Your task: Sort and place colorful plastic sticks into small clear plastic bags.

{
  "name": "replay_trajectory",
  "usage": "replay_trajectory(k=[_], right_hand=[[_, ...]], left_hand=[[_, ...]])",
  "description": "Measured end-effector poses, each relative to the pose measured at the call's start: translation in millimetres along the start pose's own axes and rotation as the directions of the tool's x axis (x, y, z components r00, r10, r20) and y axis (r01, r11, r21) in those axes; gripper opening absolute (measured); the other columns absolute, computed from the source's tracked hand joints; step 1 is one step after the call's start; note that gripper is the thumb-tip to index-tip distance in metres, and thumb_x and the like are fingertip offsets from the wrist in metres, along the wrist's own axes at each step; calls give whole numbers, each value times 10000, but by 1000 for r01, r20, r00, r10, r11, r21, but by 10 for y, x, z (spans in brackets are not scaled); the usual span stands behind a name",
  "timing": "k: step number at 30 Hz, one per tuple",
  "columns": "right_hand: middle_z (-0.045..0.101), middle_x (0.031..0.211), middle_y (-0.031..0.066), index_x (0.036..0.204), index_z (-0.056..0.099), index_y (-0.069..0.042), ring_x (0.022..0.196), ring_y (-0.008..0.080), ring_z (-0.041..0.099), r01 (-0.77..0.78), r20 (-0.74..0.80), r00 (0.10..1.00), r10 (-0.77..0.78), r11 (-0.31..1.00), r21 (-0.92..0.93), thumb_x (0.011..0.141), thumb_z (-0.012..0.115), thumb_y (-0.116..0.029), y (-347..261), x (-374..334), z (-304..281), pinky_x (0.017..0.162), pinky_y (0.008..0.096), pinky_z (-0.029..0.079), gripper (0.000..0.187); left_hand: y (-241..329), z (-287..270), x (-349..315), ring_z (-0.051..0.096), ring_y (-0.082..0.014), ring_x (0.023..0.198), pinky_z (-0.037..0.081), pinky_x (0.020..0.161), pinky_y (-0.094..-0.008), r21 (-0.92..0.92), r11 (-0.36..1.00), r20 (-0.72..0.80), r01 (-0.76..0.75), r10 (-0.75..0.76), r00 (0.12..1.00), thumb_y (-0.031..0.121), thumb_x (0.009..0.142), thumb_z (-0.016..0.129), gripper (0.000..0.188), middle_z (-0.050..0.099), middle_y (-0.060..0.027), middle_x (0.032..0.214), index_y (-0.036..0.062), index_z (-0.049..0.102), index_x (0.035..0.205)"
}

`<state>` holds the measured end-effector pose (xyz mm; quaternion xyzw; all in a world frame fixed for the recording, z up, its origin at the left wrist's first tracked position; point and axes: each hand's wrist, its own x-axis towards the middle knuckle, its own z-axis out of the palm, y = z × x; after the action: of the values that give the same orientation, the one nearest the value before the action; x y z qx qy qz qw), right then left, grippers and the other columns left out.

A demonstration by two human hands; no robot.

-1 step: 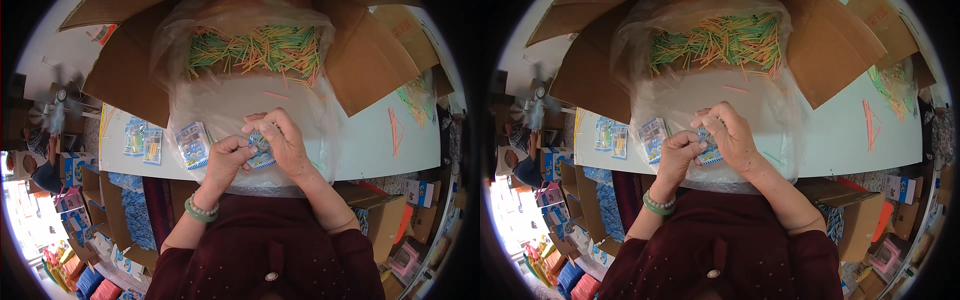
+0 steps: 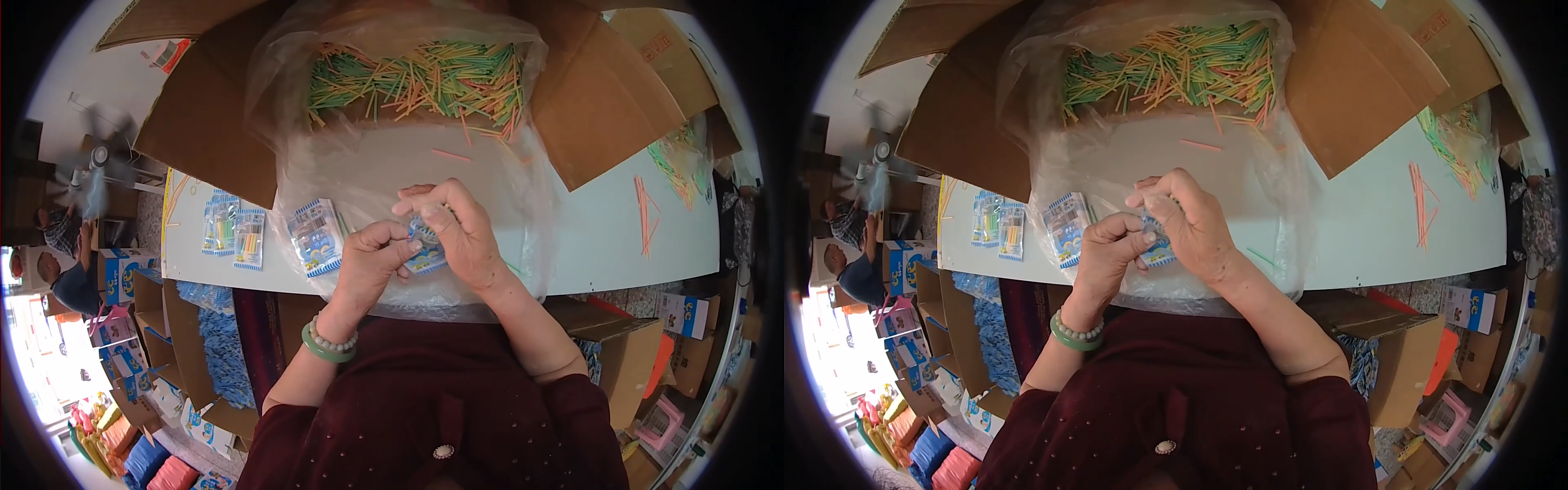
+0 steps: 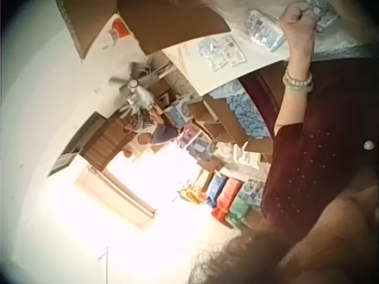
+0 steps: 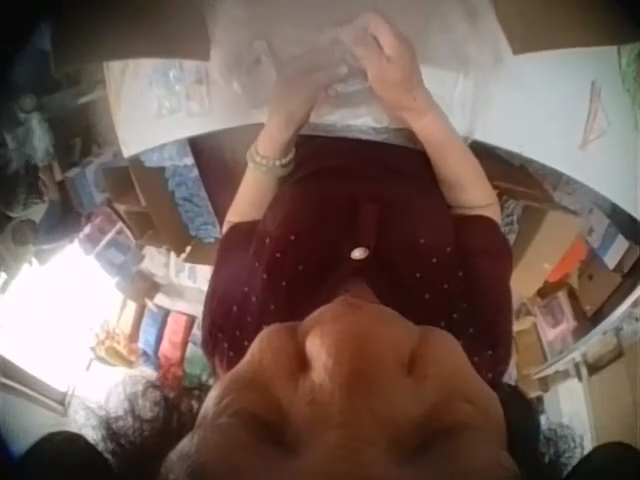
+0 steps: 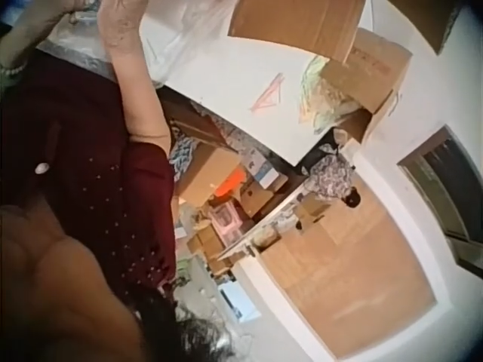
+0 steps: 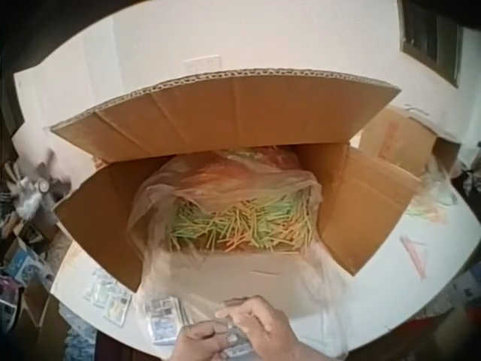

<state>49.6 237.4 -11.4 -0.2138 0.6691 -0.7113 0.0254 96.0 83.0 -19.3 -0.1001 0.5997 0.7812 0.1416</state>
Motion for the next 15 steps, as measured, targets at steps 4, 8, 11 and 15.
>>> replay_trajectory(k=[4,8,11,15], right_hand=[[639,1052,107,1005,570,-2,1097,263,553,41,103,994,-30,993,-109,916,510,-105,87,-28,40,927,368,435,149],[599,1172,106,1050,563,18,1122,234,540,-51,190,979,73,992,-118,868,557,-64,-25,-40,-58,967,358,416,199],[584,1196,113,1042,578,14,1109,221,544,-197,86,979,183,961,196,809,610,-45,-36,-71,-117,957,342,424,242],[632,1017,115,962,630,-13,1000,276,584,-119,67,987,147,943,-312,751,652,-72,57,-52,-155,906,345,434,221]], left_hand=[[-74,57,48,566,-84,830,481,719,-225,76,973,58,-216,212,975,43,859,643,144,609,-36,950,-10,657,992],[-46,-3,44,523,-105,958,437,823,-240,-26,977,-2,-210,210,978,51,898,589,188,577,-38,1067,-11,647,1067],[-88,-111,54,526,-114,968,425,849,-248,-148,975,20,-165,170,985,83,932,542,210,575,-39,1086,-3,642,1095],[-14,-68,42,524,-127,999,405,897,-268,-99,956,34,-278,282,959,96,931,536,228,582,-49,1108,-7,635,1108]])
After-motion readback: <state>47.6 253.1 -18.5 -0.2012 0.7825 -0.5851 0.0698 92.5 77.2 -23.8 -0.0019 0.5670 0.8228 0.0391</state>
